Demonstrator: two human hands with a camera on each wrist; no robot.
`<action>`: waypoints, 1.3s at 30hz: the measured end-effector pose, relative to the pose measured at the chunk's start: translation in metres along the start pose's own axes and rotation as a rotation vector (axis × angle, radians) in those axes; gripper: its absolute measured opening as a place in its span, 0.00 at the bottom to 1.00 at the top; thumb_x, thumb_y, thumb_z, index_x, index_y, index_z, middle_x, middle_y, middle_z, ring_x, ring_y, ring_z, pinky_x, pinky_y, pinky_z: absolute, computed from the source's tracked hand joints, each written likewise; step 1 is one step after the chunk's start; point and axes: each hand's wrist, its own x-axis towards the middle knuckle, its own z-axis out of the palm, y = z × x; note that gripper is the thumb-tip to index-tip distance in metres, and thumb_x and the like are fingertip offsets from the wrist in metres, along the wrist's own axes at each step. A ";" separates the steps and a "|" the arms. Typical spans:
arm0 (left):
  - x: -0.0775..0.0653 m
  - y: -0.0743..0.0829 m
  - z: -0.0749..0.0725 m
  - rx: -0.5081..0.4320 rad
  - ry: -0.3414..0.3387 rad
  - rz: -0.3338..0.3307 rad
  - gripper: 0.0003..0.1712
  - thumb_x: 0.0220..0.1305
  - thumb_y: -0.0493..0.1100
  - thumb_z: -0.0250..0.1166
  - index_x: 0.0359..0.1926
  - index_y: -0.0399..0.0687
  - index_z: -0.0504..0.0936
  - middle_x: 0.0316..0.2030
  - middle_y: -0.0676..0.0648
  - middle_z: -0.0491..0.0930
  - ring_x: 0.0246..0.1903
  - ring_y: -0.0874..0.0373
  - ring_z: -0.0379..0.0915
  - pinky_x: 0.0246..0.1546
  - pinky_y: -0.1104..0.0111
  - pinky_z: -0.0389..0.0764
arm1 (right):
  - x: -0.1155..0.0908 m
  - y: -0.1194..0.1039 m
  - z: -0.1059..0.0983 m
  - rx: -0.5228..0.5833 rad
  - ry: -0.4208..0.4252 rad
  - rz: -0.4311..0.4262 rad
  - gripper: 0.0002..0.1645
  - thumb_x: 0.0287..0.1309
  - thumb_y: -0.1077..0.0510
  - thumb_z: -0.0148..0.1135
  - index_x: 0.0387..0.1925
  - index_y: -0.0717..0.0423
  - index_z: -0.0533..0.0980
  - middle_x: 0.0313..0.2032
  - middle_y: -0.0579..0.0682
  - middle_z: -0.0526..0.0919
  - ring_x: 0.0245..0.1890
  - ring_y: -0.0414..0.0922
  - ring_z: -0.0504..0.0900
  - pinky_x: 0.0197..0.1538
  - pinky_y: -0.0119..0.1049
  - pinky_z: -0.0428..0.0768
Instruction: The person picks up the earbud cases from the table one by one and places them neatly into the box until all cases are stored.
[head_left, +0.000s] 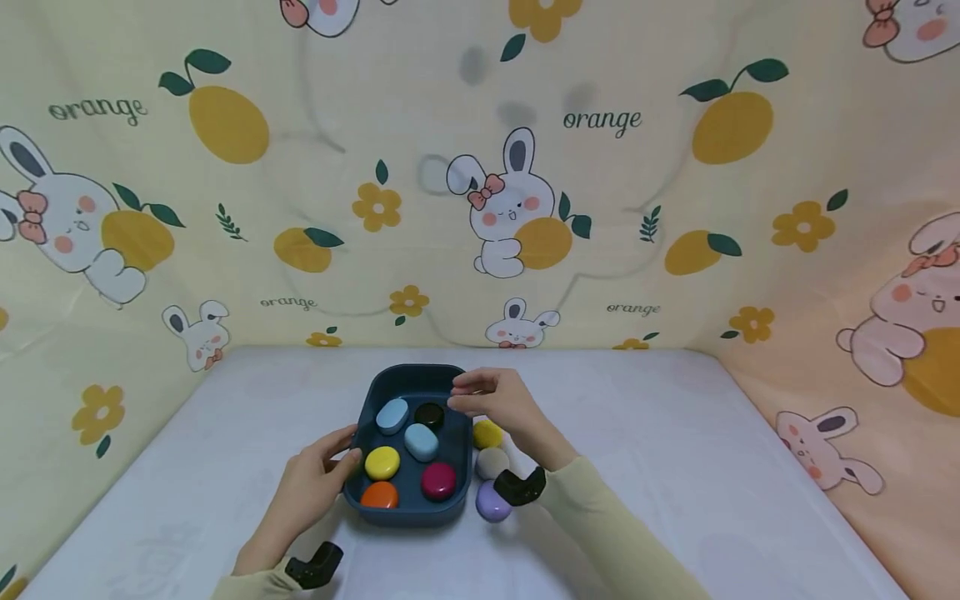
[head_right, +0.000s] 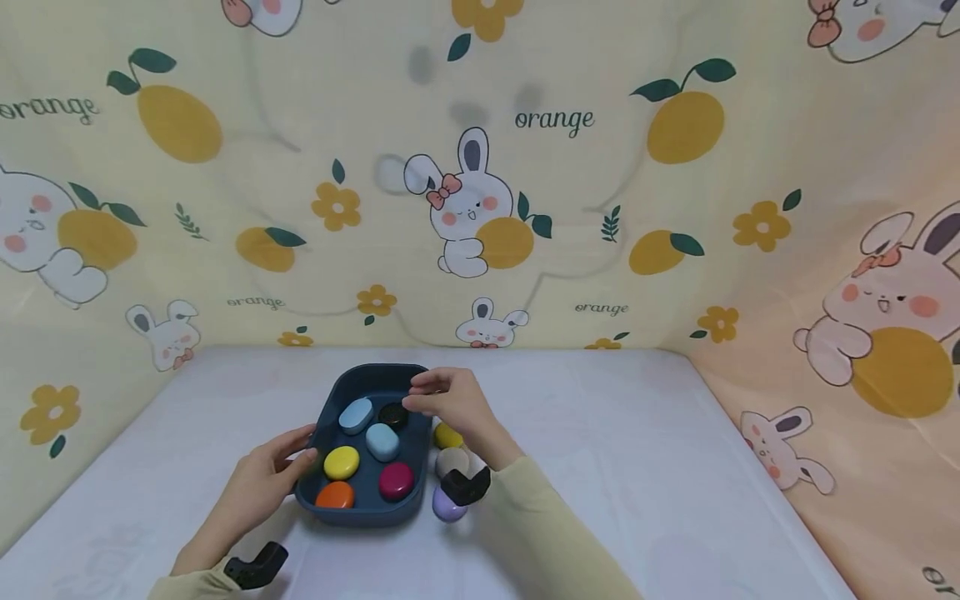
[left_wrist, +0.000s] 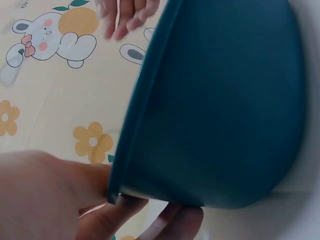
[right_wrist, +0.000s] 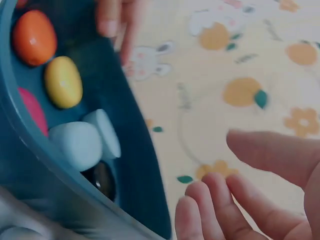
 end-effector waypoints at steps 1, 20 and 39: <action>0.000 0.000 0.000 0.001 0.000 -0.001 0.27 0.72 0.43 0.60 0.68 0.40 0.70 0.59 0.35 0.75 0.46 0.43 0.79 0.43 0.54 0.83 | -0.003 0.000 -0.003 0.022 0.027 -0.001 0.18 0.57 0.60 0.71 0.48 0.63 0.81 0.41 0.54 0.85 0.44 0.53 0.83 0.50 0.47 0.81; -0.001 0.000 0.000 0.011 -0.007 -0.014 0.27 0.72 0.43 0.60 0.68 0.40 0.69 0.60 0.35 0.74 0.48 0.40 0.78 0.44 0.53 0.83 | -0.024 0.031 -0.034 0.103 0.281 0.118 0.19 0.56 0.61 0.71 0.49 0.64 0.81 0.43 0.54 0.85 0.43 0.48 0.83 0.58 0.55 0.74; 0.002 -0.002 0.001 -0.006 -0.010 -0.021 0.27 0.72 0.43 0.59 0.69 0.41 0.69 0.60 0.35 0.75 0.48 0.42 0.78 0.44 0.54 0.83 | -0.011 0.063 -0.029 0.044 0.245 0.122 0.23 0.52 0.62 0.73 0.50 0.66 0.80 0.49 0.61 0.82 0.43 0.48 0.81 0.53 0.45 0.79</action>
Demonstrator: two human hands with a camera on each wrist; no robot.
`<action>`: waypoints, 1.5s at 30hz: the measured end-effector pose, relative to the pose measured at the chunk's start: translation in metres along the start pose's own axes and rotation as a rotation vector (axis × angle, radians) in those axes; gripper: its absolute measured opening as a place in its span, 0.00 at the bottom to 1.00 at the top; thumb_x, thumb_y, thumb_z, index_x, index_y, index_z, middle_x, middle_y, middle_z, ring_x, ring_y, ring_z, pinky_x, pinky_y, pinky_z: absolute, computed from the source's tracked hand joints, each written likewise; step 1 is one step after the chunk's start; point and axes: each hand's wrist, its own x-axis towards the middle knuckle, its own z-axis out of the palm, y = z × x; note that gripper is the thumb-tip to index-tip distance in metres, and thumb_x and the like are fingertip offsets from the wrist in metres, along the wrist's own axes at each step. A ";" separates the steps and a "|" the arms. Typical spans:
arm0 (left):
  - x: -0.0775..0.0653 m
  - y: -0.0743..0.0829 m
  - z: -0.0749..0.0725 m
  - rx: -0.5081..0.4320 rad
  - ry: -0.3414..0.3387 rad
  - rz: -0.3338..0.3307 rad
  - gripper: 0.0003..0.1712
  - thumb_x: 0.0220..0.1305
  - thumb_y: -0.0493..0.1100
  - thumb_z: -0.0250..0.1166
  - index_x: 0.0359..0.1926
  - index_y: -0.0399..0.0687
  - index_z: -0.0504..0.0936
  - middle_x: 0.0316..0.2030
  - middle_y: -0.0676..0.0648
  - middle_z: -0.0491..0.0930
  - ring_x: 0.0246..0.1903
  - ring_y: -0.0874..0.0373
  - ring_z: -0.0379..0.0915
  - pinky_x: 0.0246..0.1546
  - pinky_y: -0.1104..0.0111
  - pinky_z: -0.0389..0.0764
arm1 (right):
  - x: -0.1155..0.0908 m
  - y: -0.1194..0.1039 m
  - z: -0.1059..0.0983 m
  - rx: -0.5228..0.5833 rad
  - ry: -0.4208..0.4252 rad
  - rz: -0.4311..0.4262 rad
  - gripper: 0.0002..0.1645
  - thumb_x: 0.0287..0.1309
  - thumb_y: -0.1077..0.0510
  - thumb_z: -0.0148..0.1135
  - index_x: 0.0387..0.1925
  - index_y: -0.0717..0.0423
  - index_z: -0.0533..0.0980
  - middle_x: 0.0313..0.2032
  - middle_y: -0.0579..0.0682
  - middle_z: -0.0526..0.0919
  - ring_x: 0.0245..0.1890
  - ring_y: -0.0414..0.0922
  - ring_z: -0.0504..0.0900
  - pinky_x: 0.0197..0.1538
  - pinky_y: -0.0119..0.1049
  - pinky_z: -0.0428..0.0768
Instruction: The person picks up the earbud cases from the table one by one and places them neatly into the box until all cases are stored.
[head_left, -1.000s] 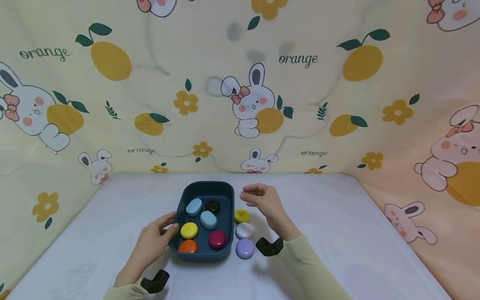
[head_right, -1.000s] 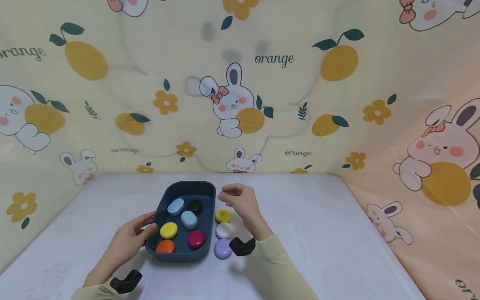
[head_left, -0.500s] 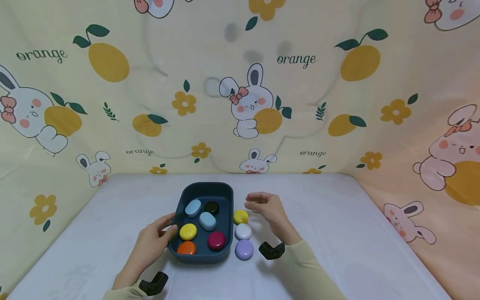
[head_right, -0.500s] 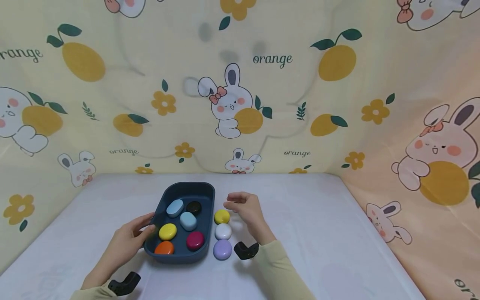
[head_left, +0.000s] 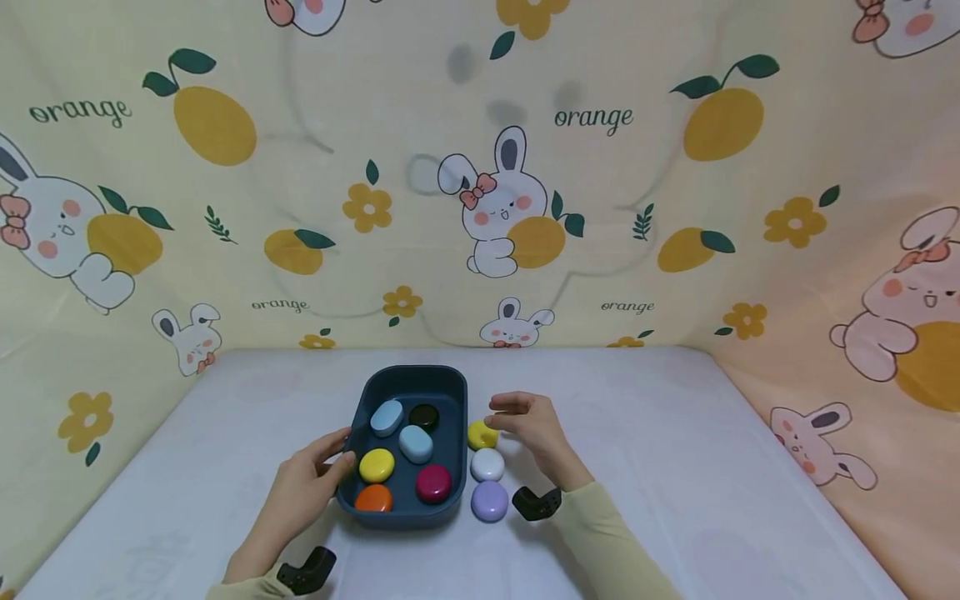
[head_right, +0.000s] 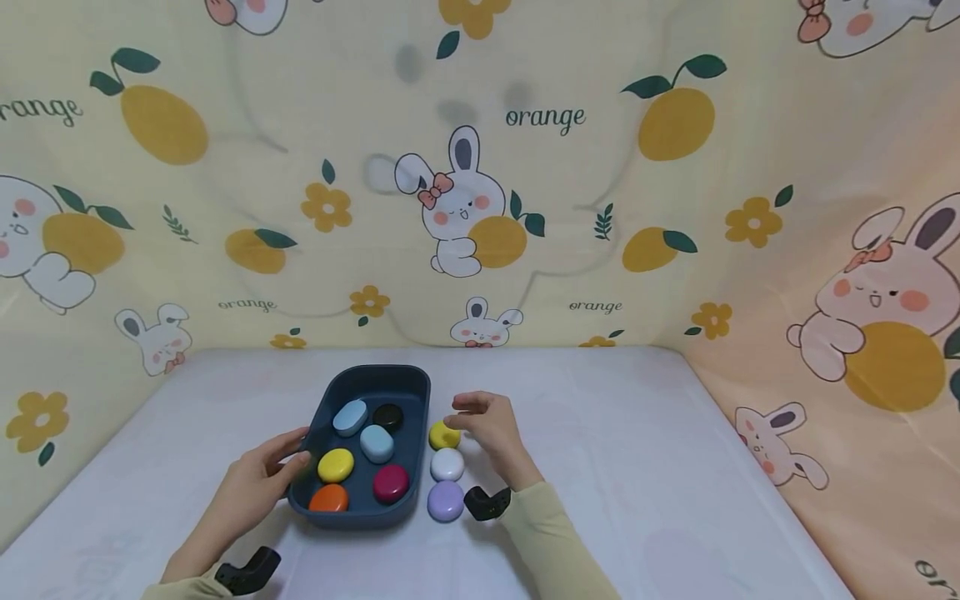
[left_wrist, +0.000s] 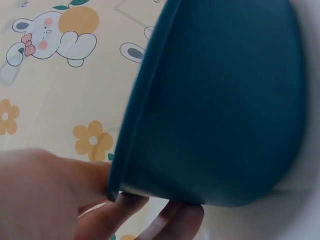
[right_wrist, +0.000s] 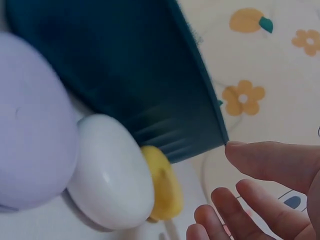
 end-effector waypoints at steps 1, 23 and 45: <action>0.000 0.000 0.000 0.000 0.000 0.001 0.27 0.72 0.43 0.59 0.69 0.41 0.69 0.60 0.35 0.75 0.48 0.42 0.78 0.44 0.54 0.83 | 0.000 0.001 0.000 -0.003 0.000 -0.001 0.23 0.52 0.62 0.73 0.50 0.66 0.80 0.49 0.61 0.82 0.43 0.48 0.82 0.53 0.46 0.79; -0.002 0.001 0.000 0.011 0.002 -0.003 0.27 0.72 0.43 0.59 0.68 0.40 0.69 0.59 0.34 0.75 0.47 0.42 0.79 0.43 0.54 0.83 | 0.008 0.014 0.005 -0.141 -0.062 -0.007 0.22 0.50 0.64 0.75 0.49 0.64 0.81 0.45 0.54 0.84 0.45 0.50 0.78 0.59 0.51 0.72; -0.001 0.002 0.001 0.004 -0.001 -0.005 0.27 0.72 0.43 0.59 0.69 0.41 0.69 0.60 0.35 0.75 0.48 0.41 0.78 0.43 0.54 0.83 | 0.012 0.018 0.012 -0.245 -0.065 -0.009 0.21 0.47 0.67 0.75 0.46 0.62 0.82 0.41 0.53 0.84 0.41 0.49 0.78 0.52 0.43 0.79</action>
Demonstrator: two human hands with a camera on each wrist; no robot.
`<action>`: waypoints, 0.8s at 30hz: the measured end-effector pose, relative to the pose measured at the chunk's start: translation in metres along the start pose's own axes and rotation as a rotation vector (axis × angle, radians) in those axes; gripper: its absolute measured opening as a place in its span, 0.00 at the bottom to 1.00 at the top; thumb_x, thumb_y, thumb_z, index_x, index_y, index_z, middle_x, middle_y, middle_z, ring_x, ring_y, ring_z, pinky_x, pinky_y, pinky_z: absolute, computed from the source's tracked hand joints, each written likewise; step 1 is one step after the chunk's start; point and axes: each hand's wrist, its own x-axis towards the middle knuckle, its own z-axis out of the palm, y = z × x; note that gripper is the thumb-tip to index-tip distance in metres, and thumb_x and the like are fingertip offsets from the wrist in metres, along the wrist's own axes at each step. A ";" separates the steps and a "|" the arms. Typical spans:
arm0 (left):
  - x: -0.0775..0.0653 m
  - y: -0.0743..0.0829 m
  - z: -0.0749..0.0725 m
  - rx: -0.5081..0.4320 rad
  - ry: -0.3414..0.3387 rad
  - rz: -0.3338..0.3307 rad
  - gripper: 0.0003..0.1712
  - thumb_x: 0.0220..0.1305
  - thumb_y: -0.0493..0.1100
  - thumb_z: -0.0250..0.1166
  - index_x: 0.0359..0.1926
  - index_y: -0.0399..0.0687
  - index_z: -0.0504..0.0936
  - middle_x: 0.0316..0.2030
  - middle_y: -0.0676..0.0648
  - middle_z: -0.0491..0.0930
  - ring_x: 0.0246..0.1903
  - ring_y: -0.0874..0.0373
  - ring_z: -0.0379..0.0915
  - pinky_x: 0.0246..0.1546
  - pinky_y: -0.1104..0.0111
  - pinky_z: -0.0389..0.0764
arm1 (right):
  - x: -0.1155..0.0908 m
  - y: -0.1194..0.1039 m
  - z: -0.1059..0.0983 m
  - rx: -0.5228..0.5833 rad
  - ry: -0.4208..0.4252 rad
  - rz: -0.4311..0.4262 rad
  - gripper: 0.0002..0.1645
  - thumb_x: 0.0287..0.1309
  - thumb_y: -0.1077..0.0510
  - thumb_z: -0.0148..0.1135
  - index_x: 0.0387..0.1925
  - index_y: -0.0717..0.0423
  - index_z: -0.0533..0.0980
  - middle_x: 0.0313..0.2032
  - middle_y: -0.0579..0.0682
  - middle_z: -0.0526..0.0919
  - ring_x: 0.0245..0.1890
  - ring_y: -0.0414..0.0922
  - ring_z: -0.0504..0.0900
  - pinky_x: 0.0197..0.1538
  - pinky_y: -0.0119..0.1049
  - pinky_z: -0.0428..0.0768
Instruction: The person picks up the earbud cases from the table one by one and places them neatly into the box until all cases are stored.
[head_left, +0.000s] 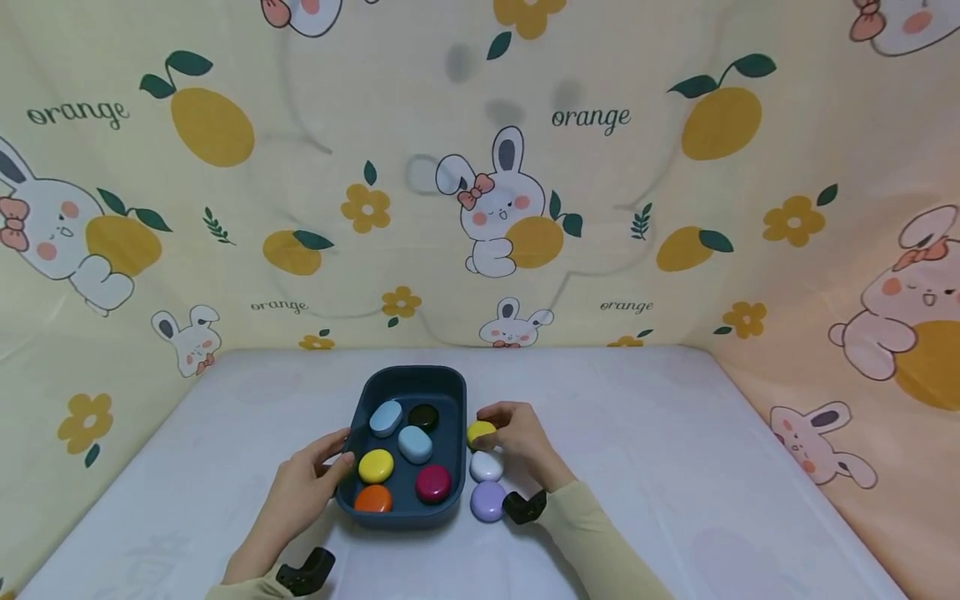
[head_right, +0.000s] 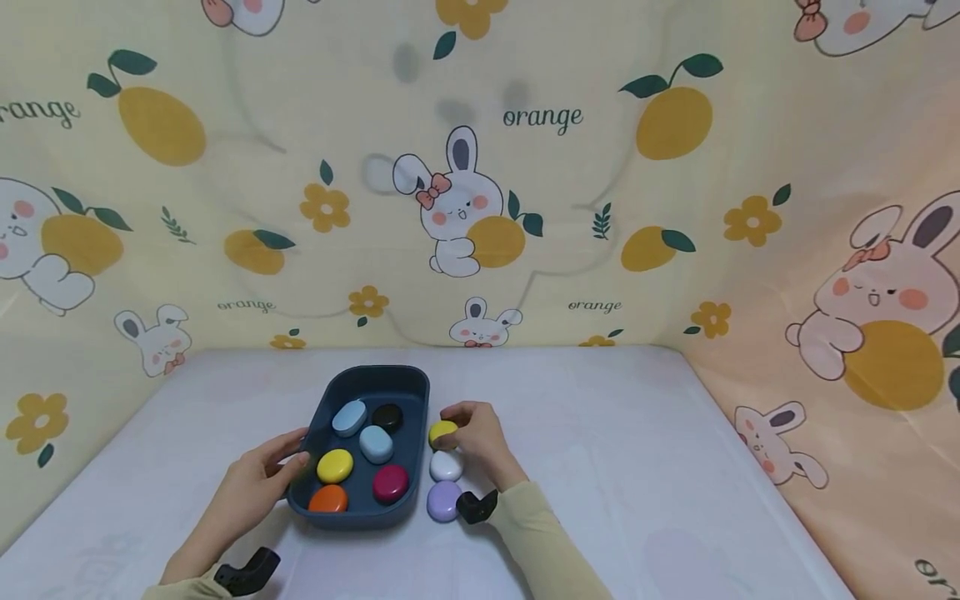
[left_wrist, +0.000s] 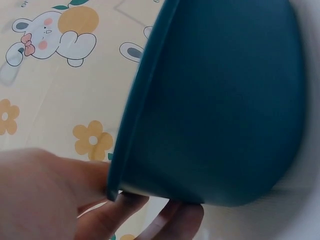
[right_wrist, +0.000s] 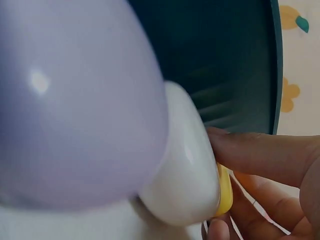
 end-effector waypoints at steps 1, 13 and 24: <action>0.000 0.000 0.000 0.000 0.001 0.001 0.27 0.72 0.43 0.59 0.69 0.41 0.69 0.59 0.34 0.75 0.48 0.41 0.78 0.43 0.54 0.83 | 0.000 0.001 0.000 -0.004 0.004 -0.004 0.21 0.47 0.67 0.76 0.46 0.61 0.82 0.41 0.53 0.84 0.41 0.49 0.78 0.52 0.43 0.79; 0.001 -0.002 0.001 -0.003 0.007 -0.004 0.27 0.72 0.43 0.59 0.68 0.41 0.70 0.59 0.35 0.75 0.46 0.44 0.79 0.42 0.55 0.84 | 0.003 0.003 -0.001 -0.090 0.003 -0.052 0.23 0.44 0.65 0.78 0.46 0.62 0.82 0.40 0.51 0.84 0.39 0.48 0.78 0.49 0.41 0.80; 0.000 -0.001 0.000 -0.009 0.003 -0.003 0.27 0.72 0.43 0.60 0.68 0.41 0.70 0.59 0.35 0.75 0.45 0.46 0.79 0.42 0.56 0.84 | 0.004 0.007 -0.005 -0.115 0.019 -0.120 0.25 0.44 0.61 0.79 0.47 0.62 0.82 0.42 0.52 0.85 0.40 0.47 0.81 0.48 0.41 0.81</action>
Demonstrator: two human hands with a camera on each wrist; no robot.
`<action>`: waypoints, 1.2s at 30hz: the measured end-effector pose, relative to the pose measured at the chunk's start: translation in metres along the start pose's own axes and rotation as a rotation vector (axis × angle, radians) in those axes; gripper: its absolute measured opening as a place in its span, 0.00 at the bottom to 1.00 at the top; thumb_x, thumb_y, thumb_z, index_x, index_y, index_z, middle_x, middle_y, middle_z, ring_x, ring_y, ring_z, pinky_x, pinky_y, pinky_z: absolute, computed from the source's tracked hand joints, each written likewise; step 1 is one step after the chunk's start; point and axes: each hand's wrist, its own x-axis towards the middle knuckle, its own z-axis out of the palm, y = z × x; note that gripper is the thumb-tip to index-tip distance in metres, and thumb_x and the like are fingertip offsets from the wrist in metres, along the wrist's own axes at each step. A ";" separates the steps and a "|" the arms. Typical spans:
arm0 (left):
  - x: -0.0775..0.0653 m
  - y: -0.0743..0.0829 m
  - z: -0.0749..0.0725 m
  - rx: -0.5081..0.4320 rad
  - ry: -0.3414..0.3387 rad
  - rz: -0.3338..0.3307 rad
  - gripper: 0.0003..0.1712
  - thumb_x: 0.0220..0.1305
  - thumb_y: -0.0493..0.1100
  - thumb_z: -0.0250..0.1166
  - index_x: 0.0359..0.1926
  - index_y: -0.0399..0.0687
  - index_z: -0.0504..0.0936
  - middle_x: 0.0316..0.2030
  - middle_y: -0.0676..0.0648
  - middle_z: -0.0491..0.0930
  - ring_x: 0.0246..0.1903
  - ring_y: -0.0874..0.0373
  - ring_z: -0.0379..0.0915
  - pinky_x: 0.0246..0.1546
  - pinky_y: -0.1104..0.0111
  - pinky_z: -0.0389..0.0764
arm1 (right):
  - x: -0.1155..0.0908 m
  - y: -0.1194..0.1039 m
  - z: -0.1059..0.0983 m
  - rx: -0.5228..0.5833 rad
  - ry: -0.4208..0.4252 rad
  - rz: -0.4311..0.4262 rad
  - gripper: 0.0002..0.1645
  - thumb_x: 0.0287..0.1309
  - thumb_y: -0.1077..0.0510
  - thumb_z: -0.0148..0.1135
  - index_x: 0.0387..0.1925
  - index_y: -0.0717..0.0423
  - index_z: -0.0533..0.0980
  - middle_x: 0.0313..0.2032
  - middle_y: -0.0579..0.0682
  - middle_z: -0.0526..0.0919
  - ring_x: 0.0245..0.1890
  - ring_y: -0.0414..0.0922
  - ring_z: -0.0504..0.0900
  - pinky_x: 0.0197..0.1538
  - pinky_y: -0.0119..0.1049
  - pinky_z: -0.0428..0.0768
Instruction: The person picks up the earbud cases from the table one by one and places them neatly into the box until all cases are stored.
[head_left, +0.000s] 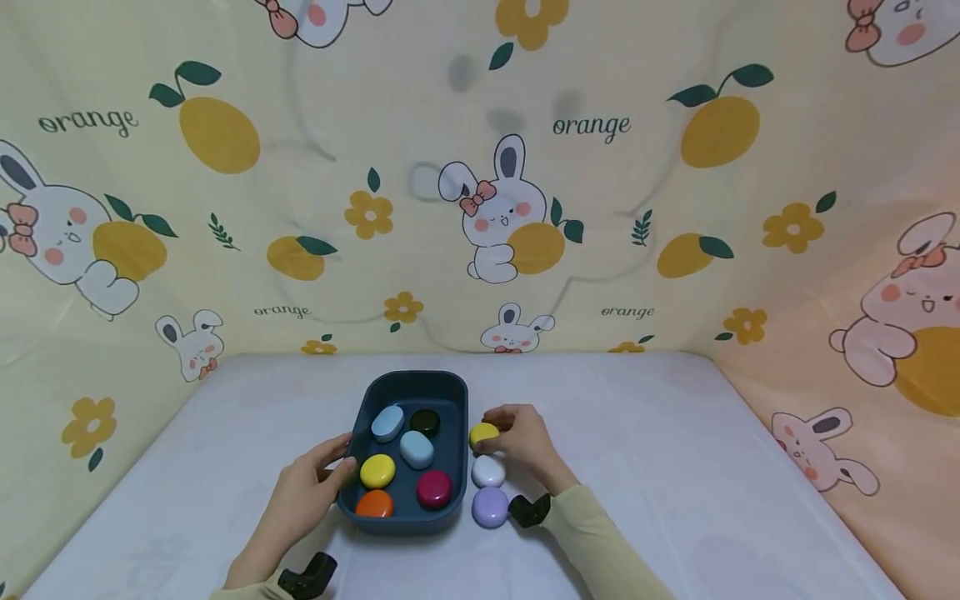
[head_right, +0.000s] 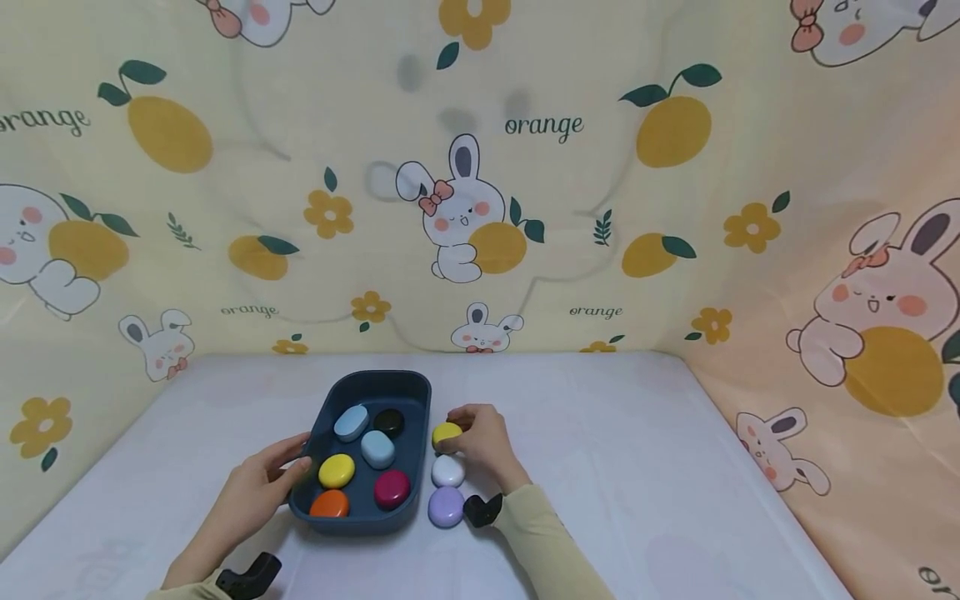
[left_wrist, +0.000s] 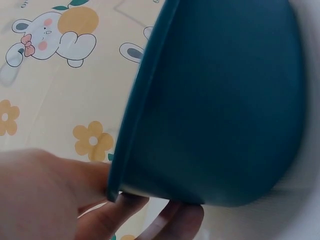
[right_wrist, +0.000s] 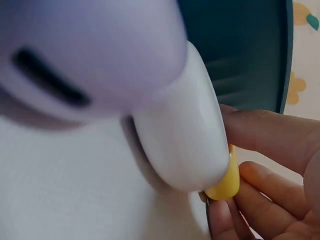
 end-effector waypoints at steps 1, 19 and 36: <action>0.000 0.000 0.000 0.000 0.001 0.000 0.27 0.72 0.43 0.60 0.68 0.41 0.70 0.59 0.35 0.75 0.45 0.46 0.79 0.41 0.56 0.84 | 0.000 0.000 -0.001 0.007 0.004 -0.002 0.26 0.44 0.61 0.79 0.47 0.62 0.82 0.42 0.52 0.85 0.41 0.47 0.81 0.49 0.41 0.81; -0.001 0.002 0.000 0.001 -0.003 0.009 0.27 0.72 0.44 0.60 0.68 0.40 0.70 0.59 0.34 0.75 0.45 0.44 0.79 0.41 0.55 0.84 | -0.010 -0.028 -0.023 0.300 0.177 0.007 0.27 0.44 0.60 0.80 0.49 0.59 0.83 0.45 0.50 0.85 0.47 0.48 0.81 0.52 0.38 0.79; 0.000 0.000 0.000 0.003 0.004 0.012 0.27 0.72 0.43 0.60 0.68 0.40 0.70 0.59 0.34 0.75 0.47 0.42 0.79 0.43 0.54 0.83 | -0.040 -0.082 0.019 0.374 -0.167 -0.126 0.24 0.51 0.59 0.76 0.51 0.56 0.83 0.46 0.49 0.85 0.43 0.52 0.82 0.48 0.37 0.82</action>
